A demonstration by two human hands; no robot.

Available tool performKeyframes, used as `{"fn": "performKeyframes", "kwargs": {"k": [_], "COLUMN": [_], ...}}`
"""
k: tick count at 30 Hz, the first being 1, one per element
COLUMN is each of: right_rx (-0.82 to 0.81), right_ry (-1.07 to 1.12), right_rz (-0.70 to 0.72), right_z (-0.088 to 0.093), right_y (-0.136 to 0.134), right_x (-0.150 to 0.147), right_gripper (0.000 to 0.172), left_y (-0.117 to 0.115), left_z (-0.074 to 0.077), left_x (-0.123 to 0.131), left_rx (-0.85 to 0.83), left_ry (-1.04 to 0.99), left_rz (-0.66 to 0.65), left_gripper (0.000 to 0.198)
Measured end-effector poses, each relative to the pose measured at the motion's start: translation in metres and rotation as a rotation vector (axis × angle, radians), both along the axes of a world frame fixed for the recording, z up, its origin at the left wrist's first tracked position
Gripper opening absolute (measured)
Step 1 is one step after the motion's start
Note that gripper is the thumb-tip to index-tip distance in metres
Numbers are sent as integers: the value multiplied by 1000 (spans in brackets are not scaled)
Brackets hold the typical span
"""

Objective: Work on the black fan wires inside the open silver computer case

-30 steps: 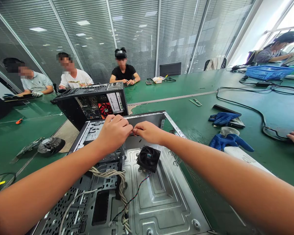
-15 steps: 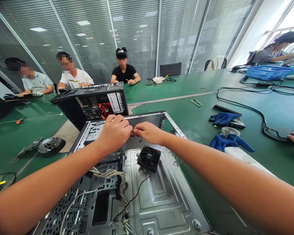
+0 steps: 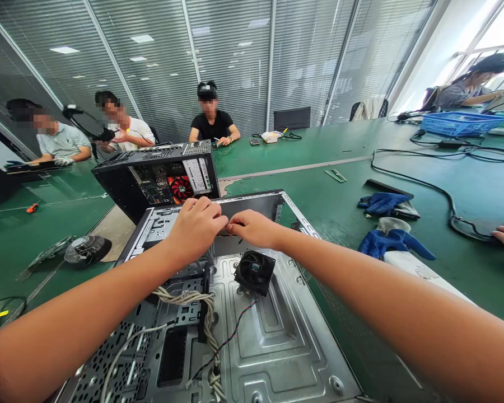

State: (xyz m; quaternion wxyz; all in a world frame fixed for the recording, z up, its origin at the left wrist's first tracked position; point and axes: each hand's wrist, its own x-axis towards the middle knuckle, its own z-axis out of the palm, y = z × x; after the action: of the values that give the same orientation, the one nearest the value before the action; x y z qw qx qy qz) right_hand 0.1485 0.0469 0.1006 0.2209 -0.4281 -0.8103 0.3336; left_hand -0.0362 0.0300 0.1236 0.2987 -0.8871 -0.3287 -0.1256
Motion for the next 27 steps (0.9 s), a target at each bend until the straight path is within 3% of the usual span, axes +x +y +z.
{"fn": "performKeyframes", "kwargs": {"k": [27], "right_rx": [-43], "right_ry": [-50], "right_rz": [-23], "right_z": [-2], "right_y": [1], "right_x": [1], "right_gripper": [20], "left_y": [4], "left_z": [-6], "left_x": [-1], "left_rx": [-24], "left_ry": [-10], "left_rz": [-36], "left_gripper": [15]}}
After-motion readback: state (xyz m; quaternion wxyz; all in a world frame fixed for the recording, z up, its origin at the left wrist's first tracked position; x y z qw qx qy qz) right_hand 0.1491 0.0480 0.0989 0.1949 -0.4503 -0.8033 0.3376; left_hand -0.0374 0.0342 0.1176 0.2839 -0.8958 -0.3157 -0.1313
